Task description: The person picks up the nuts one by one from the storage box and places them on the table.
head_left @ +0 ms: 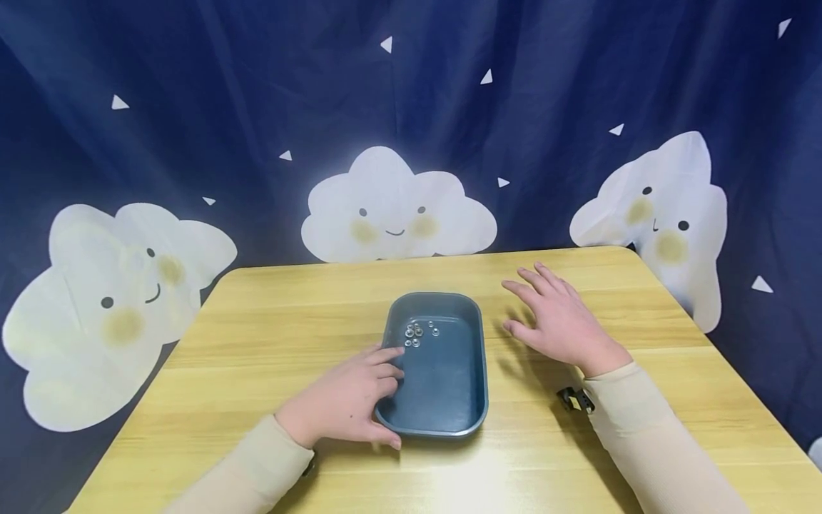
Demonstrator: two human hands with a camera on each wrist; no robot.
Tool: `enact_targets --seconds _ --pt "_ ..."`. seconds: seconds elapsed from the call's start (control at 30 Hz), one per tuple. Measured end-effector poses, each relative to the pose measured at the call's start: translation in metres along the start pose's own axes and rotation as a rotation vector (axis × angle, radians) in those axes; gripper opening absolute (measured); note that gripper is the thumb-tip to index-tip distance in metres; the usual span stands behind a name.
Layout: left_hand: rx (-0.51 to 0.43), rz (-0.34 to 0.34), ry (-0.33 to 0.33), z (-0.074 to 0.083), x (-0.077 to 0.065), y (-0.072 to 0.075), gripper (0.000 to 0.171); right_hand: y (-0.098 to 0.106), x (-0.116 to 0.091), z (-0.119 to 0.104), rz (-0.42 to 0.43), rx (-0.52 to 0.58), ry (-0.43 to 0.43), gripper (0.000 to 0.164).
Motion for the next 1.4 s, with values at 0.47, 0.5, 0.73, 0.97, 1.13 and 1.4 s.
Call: enact_targets --seconds 0.47,0.5,0.73,0.97,1.13,1.4 --pt "0.014 -0.045 0.044 0.031 0.018 -0.004 0.059 -0.003 0.002 -0.003 0.004 0.01 0.021 0.064" --pt "0.022 -0.036 0.037 0.033 0.021 -0.003 0.058 -0.003 0.002 -0.003 0.004 0.011 0.024 0.064" --pt "0.028 -0.075 0.073 0.034 0.031 -0.004 0.057 -0.001 0.004 -0.007 0.005 0.022 0.046 0.063" --pt "0.006 -0.128 0.088 0.037 0.03 -0.003 0.053 -0.002 0.005 -0.017 -0.008 0.054 0.082 0.06" --pt "0.059 -0.124 0.037 0.04 0.031 -0.004 0.052 -0.001 0.006 -0.026 -0.015 0.085 0.094 0.058" --pt "0.05 -0.134 0.014 0.038 0.031 -0.007 0.051 0.008 0.007 -0.046 -0.041 0.156 0.123 0.055"
Point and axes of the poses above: each hand's wrist, its own x-axis towards the middle knuckle, its own y-axis out of the back of the hand, z = x × y, the point moved 5 cm from there along x, towards the middle knuckle, and after that the axes turned 1 degree about -x, right-handed, at the moved point
